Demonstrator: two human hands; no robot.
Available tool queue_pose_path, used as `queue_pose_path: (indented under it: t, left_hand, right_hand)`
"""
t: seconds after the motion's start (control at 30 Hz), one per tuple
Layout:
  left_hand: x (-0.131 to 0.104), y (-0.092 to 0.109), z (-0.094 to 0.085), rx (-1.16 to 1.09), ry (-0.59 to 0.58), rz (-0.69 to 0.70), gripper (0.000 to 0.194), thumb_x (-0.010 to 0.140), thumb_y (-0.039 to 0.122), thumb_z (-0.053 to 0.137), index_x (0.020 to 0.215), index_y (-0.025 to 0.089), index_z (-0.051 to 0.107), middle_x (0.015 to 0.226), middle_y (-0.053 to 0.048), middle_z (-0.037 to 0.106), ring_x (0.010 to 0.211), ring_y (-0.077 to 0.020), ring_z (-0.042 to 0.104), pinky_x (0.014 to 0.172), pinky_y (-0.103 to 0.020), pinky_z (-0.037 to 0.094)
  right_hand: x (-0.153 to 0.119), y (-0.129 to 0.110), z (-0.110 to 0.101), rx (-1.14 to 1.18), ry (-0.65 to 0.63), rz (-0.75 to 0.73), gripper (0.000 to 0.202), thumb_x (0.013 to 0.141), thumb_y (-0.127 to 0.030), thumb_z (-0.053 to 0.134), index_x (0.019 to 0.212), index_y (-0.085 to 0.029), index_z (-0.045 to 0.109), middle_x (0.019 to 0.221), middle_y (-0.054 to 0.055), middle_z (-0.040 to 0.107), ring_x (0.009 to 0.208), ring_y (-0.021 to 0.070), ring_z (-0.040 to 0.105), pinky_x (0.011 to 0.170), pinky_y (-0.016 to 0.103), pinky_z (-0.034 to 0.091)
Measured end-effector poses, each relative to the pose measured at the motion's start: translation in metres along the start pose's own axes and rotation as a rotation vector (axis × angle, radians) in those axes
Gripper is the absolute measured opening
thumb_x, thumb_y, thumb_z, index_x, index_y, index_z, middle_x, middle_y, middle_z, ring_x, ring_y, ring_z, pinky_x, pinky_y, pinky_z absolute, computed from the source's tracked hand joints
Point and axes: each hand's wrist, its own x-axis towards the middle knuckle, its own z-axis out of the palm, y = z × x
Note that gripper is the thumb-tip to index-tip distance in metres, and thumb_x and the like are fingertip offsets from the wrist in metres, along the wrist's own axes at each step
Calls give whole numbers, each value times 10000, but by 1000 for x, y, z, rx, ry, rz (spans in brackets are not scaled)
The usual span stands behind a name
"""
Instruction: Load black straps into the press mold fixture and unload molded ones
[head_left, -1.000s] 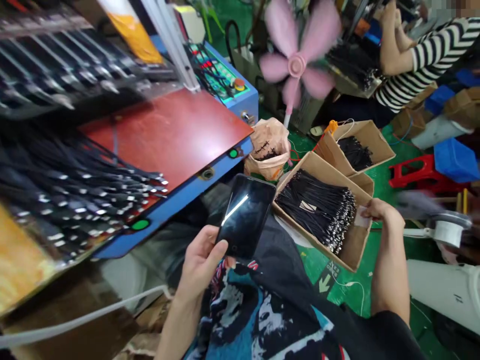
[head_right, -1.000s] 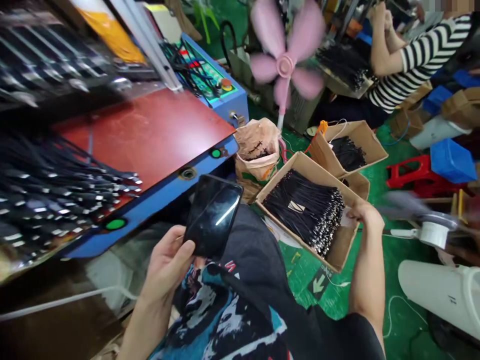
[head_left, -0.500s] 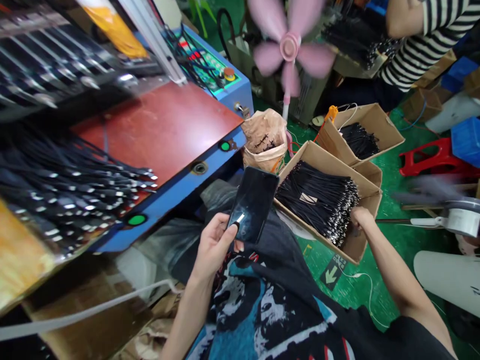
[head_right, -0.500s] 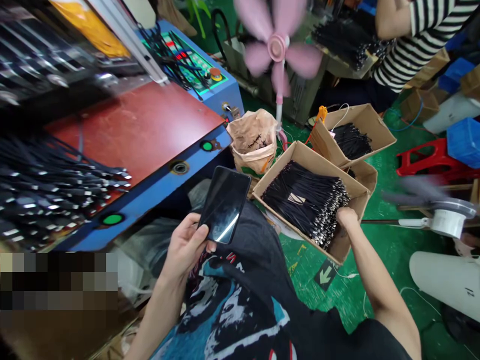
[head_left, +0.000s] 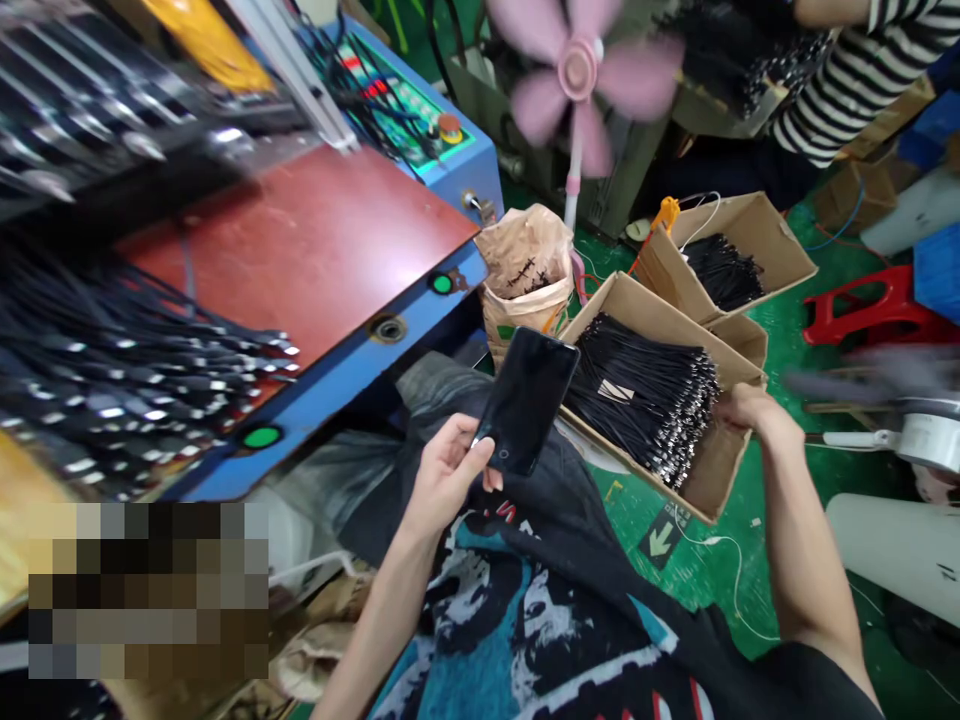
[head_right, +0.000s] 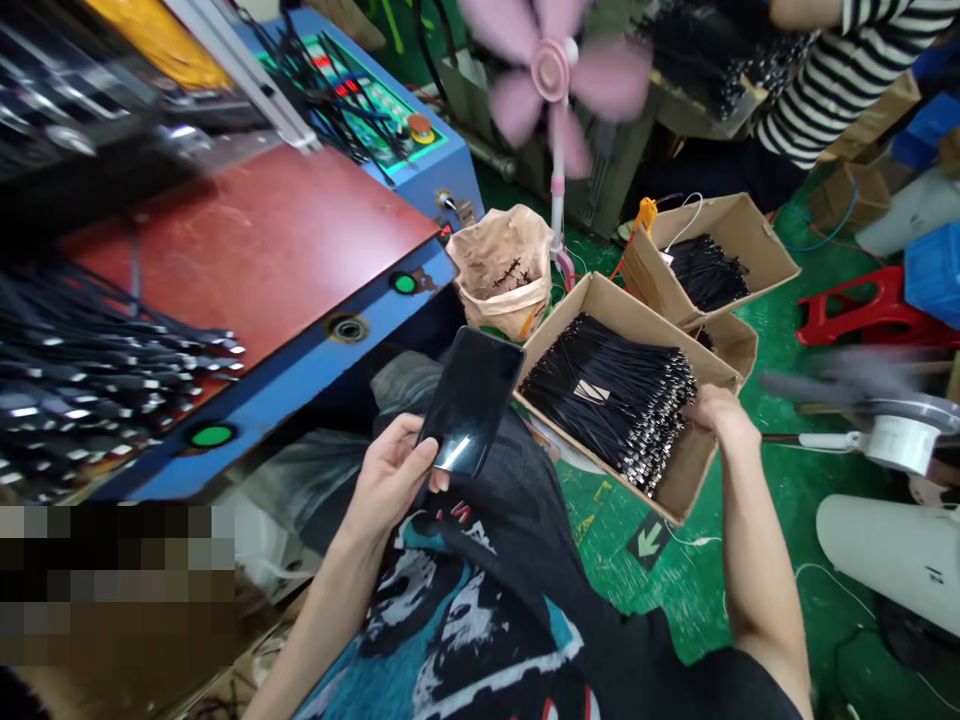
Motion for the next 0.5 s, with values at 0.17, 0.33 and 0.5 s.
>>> queue_pose_path:
  t: [0.17,0.33,0.5]
  left_hand:
    - [17,8,29,10,-171,-36,349,949,460,747,952,188,530,654,58,632,468,-110,650,463,-196,499]
    - [37,0,64,-5,-356,-109,408,922,527,756,959,195,521,684,59,622,498,-125,678,476,-208,530]
    - [50,-25,83,-1,-448,-191,503,901,595,739,1120,194,530,818,-3,714,647,-168,752,568,-240,569]
  right_hand:
    - [-31,-59,-37,583,-276,-470,502,1029,-575,580,1332,-188,683,1185,111,774,974,210,763,831,326,660]
    - [-45,-114,-39,766,-417,-760,479,975,-633,642,1180,-210,730,1005,35,753,889,188,712,734,294,649]
    - [-33,-95,-44,698,-319,-697,472,920,-668,691,926,-197,717,845,16,711,748,165,653,626,262,610]
